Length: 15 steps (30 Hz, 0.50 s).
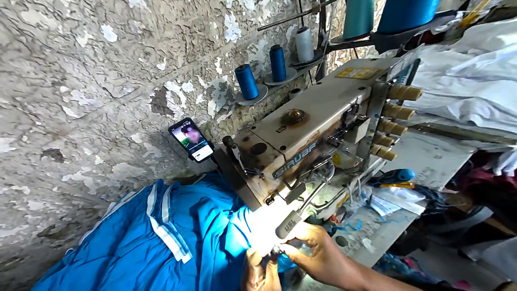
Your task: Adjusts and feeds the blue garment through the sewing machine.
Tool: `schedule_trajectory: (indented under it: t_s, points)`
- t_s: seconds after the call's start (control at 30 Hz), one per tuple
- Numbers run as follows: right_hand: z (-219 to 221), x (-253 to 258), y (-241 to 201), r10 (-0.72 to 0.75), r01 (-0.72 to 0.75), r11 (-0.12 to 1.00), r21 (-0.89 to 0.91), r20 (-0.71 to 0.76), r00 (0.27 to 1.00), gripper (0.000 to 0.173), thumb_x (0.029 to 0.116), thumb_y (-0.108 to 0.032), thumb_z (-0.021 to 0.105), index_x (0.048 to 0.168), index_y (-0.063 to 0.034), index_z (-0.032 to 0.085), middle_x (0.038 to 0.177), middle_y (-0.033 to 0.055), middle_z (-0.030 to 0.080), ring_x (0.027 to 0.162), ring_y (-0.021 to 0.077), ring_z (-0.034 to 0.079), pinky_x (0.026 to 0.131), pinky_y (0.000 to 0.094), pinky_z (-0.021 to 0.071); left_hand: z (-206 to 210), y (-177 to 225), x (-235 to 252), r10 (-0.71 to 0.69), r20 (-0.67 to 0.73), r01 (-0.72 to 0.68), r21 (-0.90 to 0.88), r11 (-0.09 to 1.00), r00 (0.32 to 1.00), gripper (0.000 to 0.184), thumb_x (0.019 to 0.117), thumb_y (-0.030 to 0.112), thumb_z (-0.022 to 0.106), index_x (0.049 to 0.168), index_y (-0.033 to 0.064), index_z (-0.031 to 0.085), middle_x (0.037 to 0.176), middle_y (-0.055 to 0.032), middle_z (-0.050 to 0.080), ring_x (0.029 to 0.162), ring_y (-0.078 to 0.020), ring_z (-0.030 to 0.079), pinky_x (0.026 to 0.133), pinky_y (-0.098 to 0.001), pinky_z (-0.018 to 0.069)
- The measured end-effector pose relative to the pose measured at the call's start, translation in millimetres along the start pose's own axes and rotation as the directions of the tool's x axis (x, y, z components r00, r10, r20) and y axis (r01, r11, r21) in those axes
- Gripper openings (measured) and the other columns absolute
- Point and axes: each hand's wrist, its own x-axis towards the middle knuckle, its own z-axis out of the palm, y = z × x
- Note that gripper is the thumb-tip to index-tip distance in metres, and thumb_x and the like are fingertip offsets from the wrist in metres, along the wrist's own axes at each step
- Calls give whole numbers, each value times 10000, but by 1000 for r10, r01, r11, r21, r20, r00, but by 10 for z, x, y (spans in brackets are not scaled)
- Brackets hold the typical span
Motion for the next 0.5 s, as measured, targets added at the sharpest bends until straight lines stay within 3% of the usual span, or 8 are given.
schedule_trajectory:
  t_s: [0.2, 0.3, 0.4, 0.5]
  points:
    - [36, -31, -20, 23, -26, 994, -109, -27, 999, 106, 880, -109, 668, 885, -15, 717, 814, 48, 733, 799, -12, 674, 777, 116, 524, 18, -46, -24, 32, -29, -30, 75, 997, 999, 212, 901, 39, 701, 1027, 203, 748, 1063, 153, 699, 1005, 31, 656, 884, -168, 564]
    - [52, -31, -2, 53, -54, 998, -38, -41, 998, 87, 877, -103, 691, 900, -19, 701, 834, 21, 731, 813, -44, 671, 786, 103, 534, 24, -34, -36, 19, -6, -19, 25, 1000, 1000, 211, 888, 62, 720, 1034, 212, 747, 1088, 141, 691, 1012, 17, 656, 879, -173, 567]
    - [49, -12, 14, 17, -25, 993, -112, -67, 998, 91, 851, -110, 700, 865, -21, 718, 823, 37, 735, 806, -20, 671, 773, 110, 526, -11, -11, -34, 5, 79, 1, -85, 996, 997, 232, 888, 153, 739, 1113, 209, 755, 1161, 118, 688, 1078, -15, 647, 918, -195, 559]
    - [39, 3, 1, -28, 17, 987, -161, -66, 997, 92, 846, -105, 694, 859, -16, 715, 816, 57, 730, 797, -1, 671, 763, 114, 524, 1, -10, -42, -41, 73, 51, -137, 989, 996, 148, 940, 187, 715, 1077, 209, 765, 1139, 117, 706, 1067, -19, 654, 925, -198, 550]
